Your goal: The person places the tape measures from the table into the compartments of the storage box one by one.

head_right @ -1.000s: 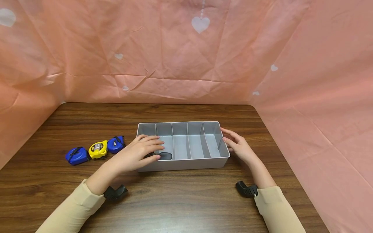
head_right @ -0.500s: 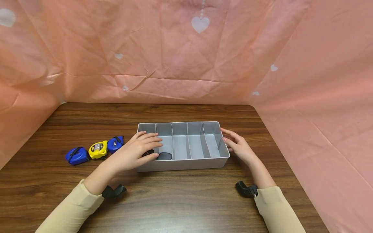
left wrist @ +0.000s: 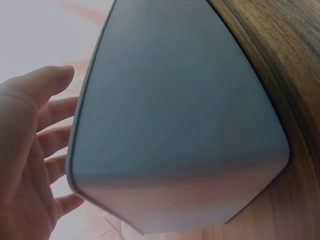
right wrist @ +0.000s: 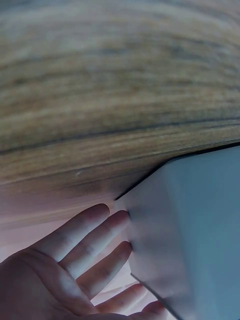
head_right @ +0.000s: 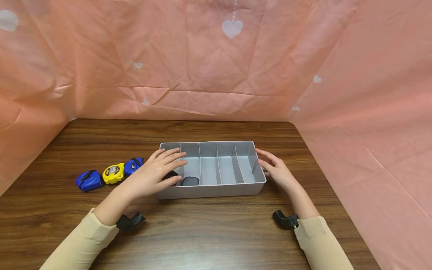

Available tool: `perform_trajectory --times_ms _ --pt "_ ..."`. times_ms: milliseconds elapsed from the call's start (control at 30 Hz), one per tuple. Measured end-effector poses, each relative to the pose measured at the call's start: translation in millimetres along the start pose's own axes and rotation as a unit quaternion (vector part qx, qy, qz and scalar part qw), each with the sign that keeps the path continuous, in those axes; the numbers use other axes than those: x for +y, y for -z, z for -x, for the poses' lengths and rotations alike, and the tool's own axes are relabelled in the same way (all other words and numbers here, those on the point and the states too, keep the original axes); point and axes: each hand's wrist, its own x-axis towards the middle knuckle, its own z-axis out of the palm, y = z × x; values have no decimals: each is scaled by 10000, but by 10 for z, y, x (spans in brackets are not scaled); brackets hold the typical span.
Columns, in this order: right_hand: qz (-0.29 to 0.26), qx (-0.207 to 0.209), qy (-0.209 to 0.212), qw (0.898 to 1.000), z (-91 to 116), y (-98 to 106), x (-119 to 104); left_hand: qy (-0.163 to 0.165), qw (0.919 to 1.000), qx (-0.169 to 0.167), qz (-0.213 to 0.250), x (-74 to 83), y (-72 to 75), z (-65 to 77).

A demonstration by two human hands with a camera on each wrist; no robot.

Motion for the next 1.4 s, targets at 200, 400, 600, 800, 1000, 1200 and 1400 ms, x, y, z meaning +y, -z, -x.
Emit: perform_trajectory --times_ms 200,400,600,800,1000,1200,1400 --pt "-15 1 -30 10000 3 2 -4 47 9998 86 -146 -19 28 6" --pt "-4 -13 -1 10000 3 3 -6 163 9996 151 -175 -39 74 32" --pt "20 -18 16 10000 6 4 -6 290 9993 125 -184 -68 127 52" --pt "-7 -27 21 10000 7 2 -7 379 9989 195 -182 -98 194 86" --pt "77 -8 -5 10000 0 3 5 532 9981 267 -151 -136 253 119" --pt "144 -8 3 9999 -7 12 16 678 9974 228 -128 -172 291 155" --pt "144 -23 17 9999 -2 13 11 836 9962 216 -83 -225 320 198"
